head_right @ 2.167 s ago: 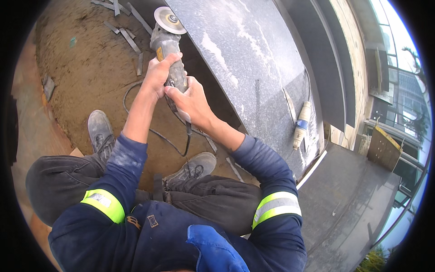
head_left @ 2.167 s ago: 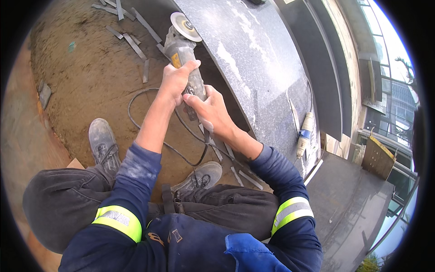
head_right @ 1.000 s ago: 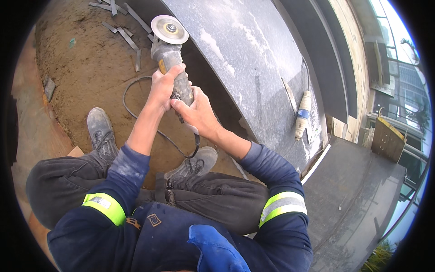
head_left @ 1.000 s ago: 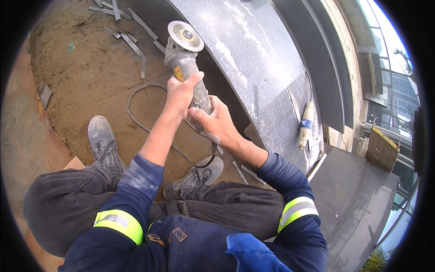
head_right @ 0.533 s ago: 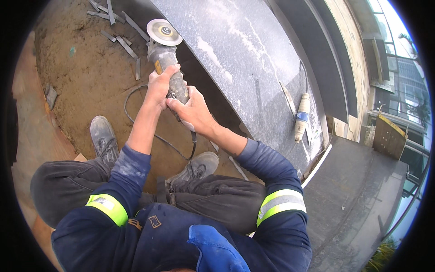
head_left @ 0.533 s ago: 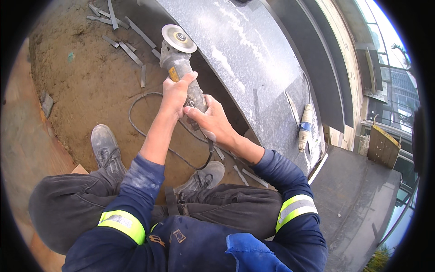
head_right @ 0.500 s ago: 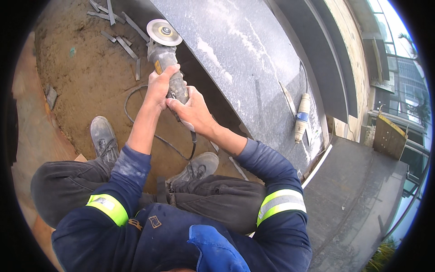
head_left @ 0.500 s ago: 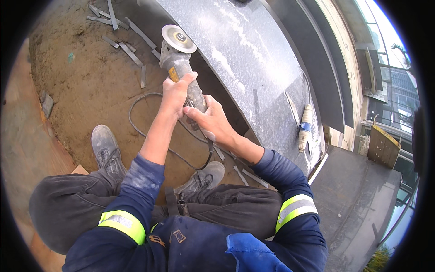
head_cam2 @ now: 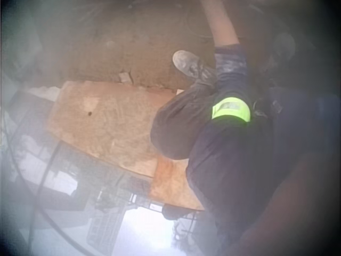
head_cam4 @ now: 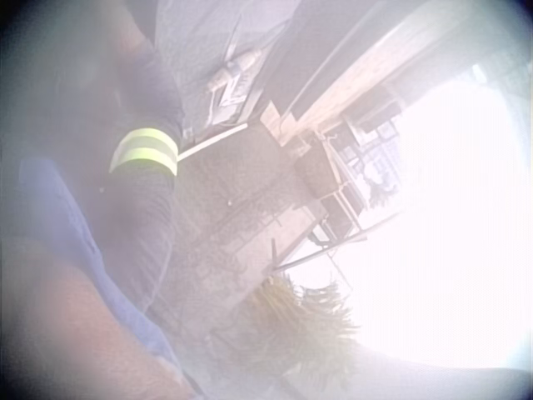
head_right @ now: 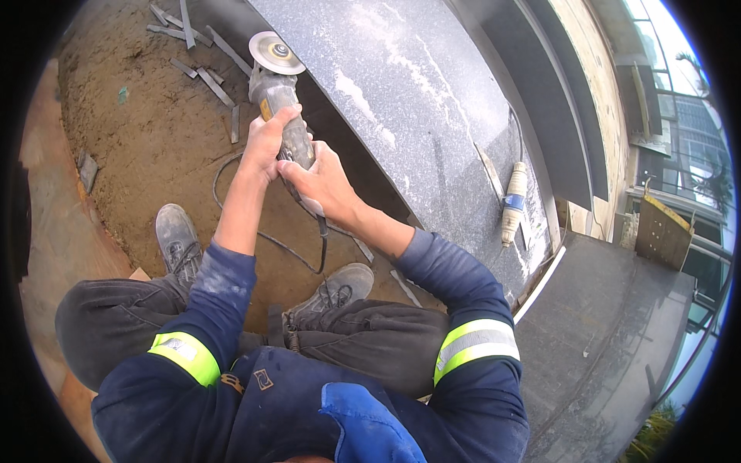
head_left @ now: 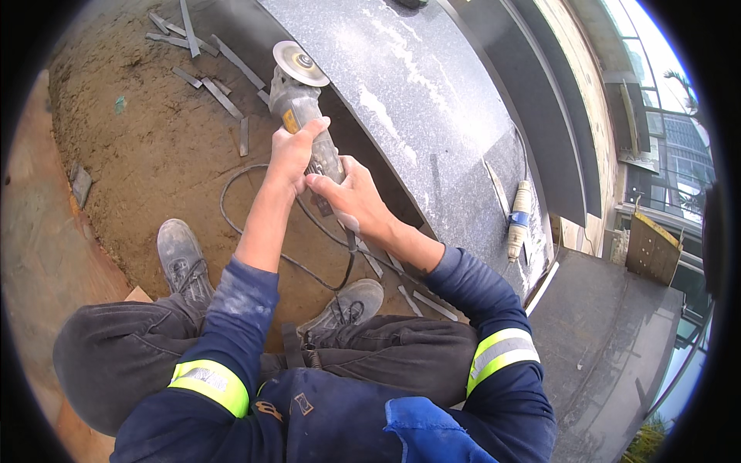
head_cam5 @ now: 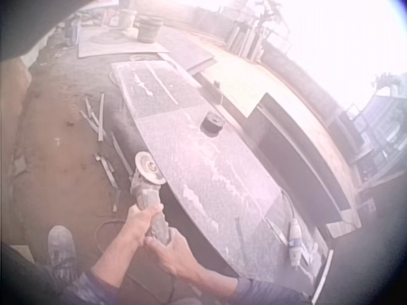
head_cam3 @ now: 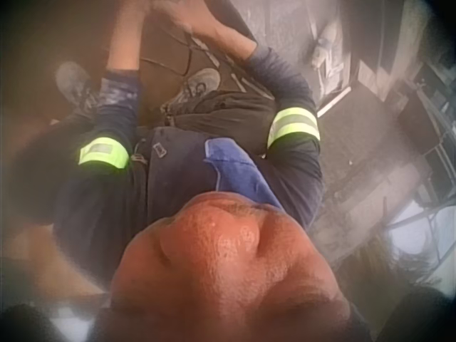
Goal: The person uses an angle grinder to smooth the surface of a large stone slab. The person holds the tool with both hands and moves it along the slab's surface, generating dust.
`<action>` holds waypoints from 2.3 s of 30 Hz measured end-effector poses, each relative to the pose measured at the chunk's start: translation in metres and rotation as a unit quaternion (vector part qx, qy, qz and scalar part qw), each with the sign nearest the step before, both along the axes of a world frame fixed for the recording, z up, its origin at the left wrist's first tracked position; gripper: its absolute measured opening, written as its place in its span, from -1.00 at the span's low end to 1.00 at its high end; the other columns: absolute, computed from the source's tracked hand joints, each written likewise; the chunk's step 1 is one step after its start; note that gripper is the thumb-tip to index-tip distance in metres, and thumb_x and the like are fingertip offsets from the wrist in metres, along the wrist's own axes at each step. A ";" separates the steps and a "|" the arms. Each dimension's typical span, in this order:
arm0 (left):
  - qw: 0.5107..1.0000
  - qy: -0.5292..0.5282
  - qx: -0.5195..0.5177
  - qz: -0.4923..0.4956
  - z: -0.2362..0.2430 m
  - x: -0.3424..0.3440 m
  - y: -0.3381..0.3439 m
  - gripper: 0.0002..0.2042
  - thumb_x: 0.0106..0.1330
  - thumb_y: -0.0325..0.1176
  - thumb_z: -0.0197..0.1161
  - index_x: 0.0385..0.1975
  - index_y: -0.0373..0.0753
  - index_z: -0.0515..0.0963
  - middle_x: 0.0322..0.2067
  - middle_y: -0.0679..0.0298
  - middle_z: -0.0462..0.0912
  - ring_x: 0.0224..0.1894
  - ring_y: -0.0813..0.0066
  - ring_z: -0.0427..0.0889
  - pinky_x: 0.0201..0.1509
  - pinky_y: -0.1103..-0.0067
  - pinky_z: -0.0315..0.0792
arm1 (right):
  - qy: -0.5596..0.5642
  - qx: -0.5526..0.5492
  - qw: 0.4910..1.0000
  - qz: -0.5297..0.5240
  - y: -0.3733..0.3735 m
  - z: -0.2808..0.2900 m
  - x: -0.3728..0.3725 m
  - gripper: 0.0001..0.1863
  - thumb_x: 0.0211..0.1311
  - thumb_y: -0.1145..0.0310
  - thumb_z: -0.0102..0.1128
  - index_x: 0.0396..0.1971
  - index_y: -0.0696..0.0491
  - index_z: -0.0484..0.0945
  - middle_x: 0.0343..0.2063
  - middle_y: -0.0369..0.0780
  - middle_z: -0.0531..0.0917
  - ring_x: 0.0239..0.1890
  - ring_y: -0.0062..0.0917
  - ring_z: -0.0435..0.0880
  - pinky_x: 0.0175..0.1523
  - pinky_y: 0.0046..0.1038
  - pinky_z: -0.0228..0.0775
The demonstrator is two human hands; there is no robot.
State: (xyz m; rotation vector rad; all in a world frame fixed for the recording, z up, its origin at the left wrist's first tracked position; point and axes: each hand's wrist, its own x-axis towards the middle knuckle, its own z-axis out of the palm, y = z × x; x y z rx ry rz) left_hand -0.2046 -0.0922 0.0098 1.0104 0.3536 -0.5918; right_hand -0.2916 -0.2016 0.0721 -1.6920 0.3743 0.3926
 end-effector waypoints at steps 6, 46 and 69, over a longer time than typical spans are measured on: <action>1.000 0.012 -0.004 -0.005 -0.002 0.004 0.003 -0.68 0.22 -0.22 0.43 -0.21 -0.32 0.54 -0.44 0.20 0.62 -0.48 0.35 0.68 -0.41 0.43 0.62 | 0.002 0.000 1.000 -0.013 0.003 -0.005 0.003 -0.53 0.28 0.18 0.35 -0.07 0.26 0.44 -0.38 -0.21 0.64 -0.40 -0.64 0.63 -0.33 -0.54 0.49; 1.000 0.004 0.010 0.022 0.019 -0.067 -0.010 -0.73 0.25 -0.34 0.39 -0.21 -0.36 0.51 -0.46 0.22 0.59 -0.56 0.42 0.64 -0.49 0.45 0.60 | -0.006 0.014 1.000 -0.016 -0.007 0.003 -0.069 -0.52 0.28 0.22 0.36 -0.03 0.24 0.39 -0.34 -0.25 0.56 -0.41 -0.69 0.56 -0.36 -0.55 0.46; 0.999 0.004 0.027 0.028 0.013 -0.034 -0.007 -0.68 0.25 -0.25 0.39 -0.20 -0.39 0.54 -0.42 0.17 0.63 -0.50 0.37 0.69 -0.44 0.45 0.62 | -0.009 -0.026 1.000 0.000 -0.007 0.000 -0.033 -0.40 0.23 0.16 0.39 0.04 0.33 0.43 -0.24 -0.18 0.63 -0.23 -0.66 0.57 -0.15 -0.54 0.46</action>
